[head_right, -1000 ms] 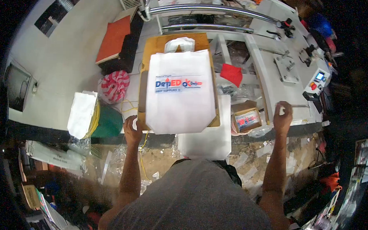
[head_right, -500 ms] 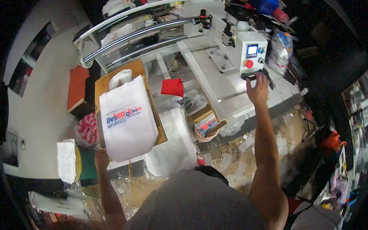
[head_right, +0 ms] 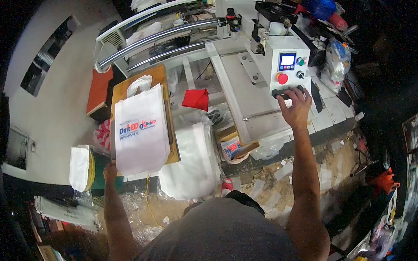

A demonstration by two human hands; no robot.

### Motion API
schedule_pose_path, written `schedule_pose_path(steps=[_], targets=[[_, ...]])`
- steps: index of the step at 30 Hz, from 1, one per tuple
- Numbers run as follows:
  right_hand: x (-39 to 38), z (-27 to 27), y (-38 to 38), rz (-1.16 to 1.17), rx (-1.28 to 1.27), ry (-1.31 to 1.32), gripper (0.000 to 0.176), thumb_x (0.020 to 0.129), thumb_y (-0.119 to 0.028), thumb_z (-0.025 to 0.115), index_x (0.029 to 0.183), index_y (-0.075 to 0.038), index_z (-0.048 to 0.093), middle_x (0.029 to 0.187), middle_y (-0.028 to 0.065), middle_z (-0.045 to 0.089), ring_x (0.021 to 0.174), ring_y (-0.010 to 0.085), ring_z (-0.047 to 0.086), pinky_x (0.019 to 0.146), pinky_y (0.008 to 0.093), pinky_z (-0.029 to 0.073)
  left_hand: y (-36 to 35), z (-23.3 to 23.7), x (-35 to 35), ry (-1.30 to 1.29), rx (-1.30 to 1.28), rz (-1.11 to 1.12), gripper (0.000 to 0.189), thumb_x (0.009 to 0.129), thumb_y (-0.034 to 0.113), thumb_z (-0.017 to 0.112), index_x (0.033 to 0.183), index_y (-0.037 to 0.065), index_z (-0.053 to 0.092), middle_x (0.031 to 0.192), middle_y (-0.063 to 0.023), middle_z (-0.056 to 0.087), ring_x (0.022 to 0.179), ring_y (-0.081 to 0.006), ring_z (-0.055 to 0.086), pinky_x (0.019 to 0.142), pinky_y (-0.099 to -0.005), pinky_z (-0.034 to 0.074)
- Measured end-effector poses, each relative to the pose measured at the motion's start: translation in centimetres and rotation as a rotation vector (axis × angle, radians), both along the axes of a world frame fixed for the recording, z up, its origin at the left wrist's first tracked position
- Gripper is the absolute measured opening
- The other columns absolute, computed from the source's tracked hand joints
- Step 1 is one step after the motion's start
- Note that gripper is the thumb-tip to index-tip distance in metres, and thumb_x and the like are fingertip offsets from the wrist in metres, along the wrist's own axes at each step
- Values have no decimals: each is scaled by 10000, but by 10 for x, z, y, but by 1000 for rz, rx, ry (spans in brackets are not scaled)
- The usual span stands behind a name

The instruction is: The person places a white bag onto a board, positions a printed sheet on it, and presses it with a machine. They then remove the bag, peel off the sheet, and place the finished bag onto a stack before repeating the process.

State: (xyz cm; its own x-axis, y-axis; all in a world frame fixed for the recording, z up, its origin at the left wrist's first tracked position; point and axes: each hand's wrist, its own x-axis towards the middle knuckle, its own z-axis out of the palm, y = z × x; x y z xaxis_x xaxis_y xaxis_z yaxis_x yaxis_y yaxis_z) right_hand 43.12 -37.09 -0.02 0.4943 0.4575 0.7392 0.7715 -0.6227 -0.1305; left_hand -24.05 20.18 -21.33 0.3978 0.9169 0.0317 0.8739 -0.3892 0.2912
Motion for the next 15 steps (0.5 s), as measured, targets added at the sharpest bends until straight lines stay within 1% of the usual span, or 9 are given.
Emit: schedule_pose_path(steps=[1,3,4,5,6,7,8,10,15], targets=[[3,-3,-1,32,6,1,293,779,-302,824,983,-126,711,1100,85,678,1179,358,537,1044,502,375,0,-1,-3,-38,-25,5,308,866,288,578,1001,33,687,1029,-231,699,1012,-437,645,843,-495,510],[3,-4,0,87,79,30,270,785,-251,823,971,-98,702,1064,94,685,1079,327,600,985,482,422,24,-43,-20,-466,-339,233,313,871,285,564,1053,72,704,1039,-208,704,1012,-430,648,857,-485,511],[4,-7,2,142,133,133,259,791,-235,820,967,-89,699,1046,95,689,1046,321,616,960,478,437,-8,6,8,-24,-153,227,300,871,270,553,1061,99,710,1044,-197,708,1017,-425,648,865,-484,514],[3,-7,5,171,123,124,249,798,-227,815,959,-82,693,1017,98,693,1008,320,630,924,468,454,-19,9,10,-234,-199,250,269,871,235,562,1051,103,713,1033,-181,708,989,-414,653,858,-478,520],[5,-6,7,205,111,113,239,805,-218,810,951,-74,687,989,101,696,970,318,643,887,459,472,-10,-12,-2,25,92,-61,243,877,204,564,1039,109,718,1016,-156,705,956,-400,657,853,-468,529],[6,-6,10,206,102,86,231,809,-211,807,944,-71,683,963,104,696,937,318,652,856,452,484,-30,8,10,-57,81,21,238,877,196,568,1047,116,716,1004,-134,701,919,-387,661,849,-463,537],[7,-8,9,197,93,59,222,812,-203,805,936,-68,679,937,107,695,904,318,660,825,446,496,-46,21,16,-83,188,-90,238,867,167,556,1035,115,717,1038,-142,710,950,-376,671,870,-459,539],[13,-11,11,231,94,60,220,806,-204,810,916,-68,676,914,106,692,850,307,673,762,435,511,-39,-2,18,-334,18,230,256,863,158,540,1041,118,719,1080,-161,712,993,-378,676,880,-456,541],[-5,-10,21,209,85,102,224,800,-239,815,898,-88,682,911,76,693,848,285,675,779,434,482,-52,21,21,-319,-68,231,283,866,164,529,1079,110,707,1102,-192,706,1028,-388,674,878,-461,543]])
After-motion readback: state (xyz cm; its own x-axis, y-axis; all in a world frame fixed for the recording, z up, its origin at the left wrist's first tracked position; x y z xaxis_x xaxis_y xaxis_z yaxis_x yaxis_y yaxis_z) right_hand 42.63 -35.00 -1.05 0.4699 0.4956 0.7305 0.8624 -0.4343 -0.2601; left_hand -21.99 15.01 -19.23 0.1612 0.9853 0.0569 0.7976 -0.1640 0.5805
